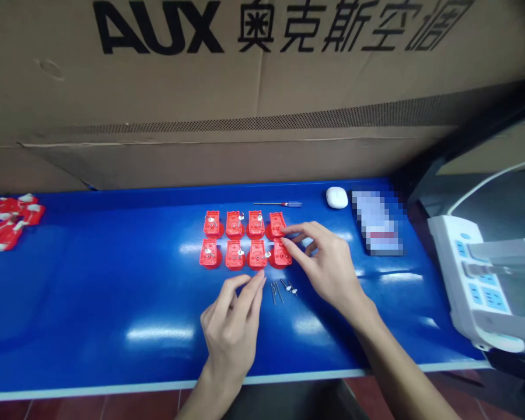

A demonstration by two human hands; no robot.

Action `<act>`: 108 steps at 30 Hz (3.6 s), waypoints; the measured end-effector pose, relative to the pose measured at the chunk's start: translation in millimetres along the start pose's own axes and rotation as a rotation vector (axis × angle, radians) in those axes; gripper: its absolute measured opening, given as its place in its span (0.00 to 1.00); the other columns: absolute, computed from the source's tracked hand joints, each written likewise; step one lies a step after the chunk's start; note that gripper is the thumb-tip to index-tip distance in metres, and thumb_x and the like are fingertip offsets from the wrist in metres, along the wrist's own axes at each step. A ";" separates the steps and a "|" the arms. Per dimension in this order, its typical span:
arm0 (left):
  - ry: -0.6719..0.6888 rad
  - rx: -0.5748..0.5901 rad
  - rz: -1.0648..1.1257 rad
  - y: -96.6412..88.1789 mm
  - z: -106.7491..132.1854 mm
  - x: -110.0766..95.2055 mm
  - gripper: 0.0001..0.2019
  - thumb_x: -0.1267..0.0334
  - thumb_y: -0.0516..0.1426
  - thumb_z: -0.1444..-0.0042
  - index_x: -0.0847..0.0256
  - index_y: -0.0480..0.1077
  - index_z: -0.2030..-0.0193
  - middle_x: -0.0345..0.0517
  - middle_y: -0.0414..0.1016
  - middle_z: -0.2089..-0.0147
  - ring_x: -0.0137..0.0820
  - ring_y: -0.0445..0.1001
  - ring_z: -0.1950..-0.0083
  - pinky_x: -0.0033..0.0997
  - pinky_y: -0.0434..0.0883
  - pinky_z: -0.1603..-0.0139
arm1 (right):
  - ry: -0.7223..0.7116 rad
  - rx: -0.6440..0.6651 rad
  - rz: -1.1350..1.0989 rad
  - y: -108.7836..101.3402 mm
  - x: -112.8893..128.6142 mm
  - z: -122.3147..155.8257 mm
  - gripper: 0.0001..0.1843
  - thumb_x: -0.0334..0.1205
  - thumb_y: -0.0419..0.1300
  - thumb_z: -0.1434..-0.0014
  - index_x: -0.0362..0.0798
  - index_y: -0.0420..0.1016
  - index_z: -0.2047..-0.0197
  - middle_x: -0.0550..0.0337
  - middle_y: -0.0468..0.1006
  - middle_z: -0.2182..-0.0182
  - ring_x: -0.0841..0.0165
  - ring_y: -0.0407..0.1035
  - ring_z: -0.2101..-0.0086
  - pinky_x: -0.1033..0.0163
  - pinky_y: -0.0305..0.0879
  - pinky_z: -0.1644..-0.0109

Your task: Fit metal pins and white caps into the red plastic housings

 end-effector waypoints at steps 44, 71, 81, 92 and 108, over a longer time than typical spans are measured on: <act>0.070 0.212 -0.030 52.1 -16.6 -44.2 0.17 0.79 0.61 0.31 0.60 0.79 0.41 0.58 0.83 0.39 0.39 0.89 0.53 0.33 0.84 0.60 | 0.243 -0.186 -0.268 -3.9 -15.3 -27.8 0.12 0.48 0.73 0.39 0.50 0.84 0.57 0.54 0.88 0.63 0.60 0.81 0.65 0.58 0.77 0.64; -0.038 0.109 0.118 -53.7 34.2 15.7 0.19 0.82 0.68 0.35 0.63 0.83 0.40 0.46 0.87 0.44 0.32 0.88 0.46 0.29 0.84 0.38 | 0.174 -0.049 -0.162 46.2 56.5 116.7 0.05 0.40 0.62 0.23 0.55 0.80 0.50 0.63 0.82 0.61 0.69 0.78 0.65 0.64 0.74 0.62; -0.142 0.154 0.275 -54.4 37.5 19.6 0.19 0.79 0.64 0.31 0.57 0.83 0.38 0.47 0.85 0.41 0.34 0.89 0.46 0.29 0.87 0.39 | 0.100 -0.152 -0.074 58.3 54.7 108.0 0.06 0.36 0.63 0.24 0.53 0.79 0.48 0.62 0.80 0.61 0.69 0.76 0.66 0.64 0.73 0.63; -0.118 0.150 0.285 -40.5 27.3 14.2 0.19 0.81 0.65 0.32 0.59 0.83 0.40 0.45 0.86 0.43 0.31 0.89 0.46 0.25 0.86 0.36 | 0.127 -0.195 -0.046 55.9 51.9 97.7 0.05 0.39 0.63 0.25 0.52 0.80 0.50 0.60 0.82 0.61 0.68 0.77 0.66 0.65 0.73 0.66; -0.107 0.173 0.268 -43.6 25.8 19.5 0.17 0.80 0.65 0.31 0.58 0.83 0.41 0.47 0.87 0.42 0.33 0.89 0.47 0.33 0.87 0.37 | 0.029 0.078 0.023 -7.6 20.9 88.8 0.12 0.41 0.63 0.24 0.57 0.82 0.40 0.58 0.79 0.56 0.65 0.77 0.59 0.60 0.76 0.56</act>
Point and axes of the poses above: each hand's wrist, its own z-axis away from the middle knuckle, its own y-axis out of the palm, x = y × z, the point moved 1 cm from there along -z, towards the middle knuckle
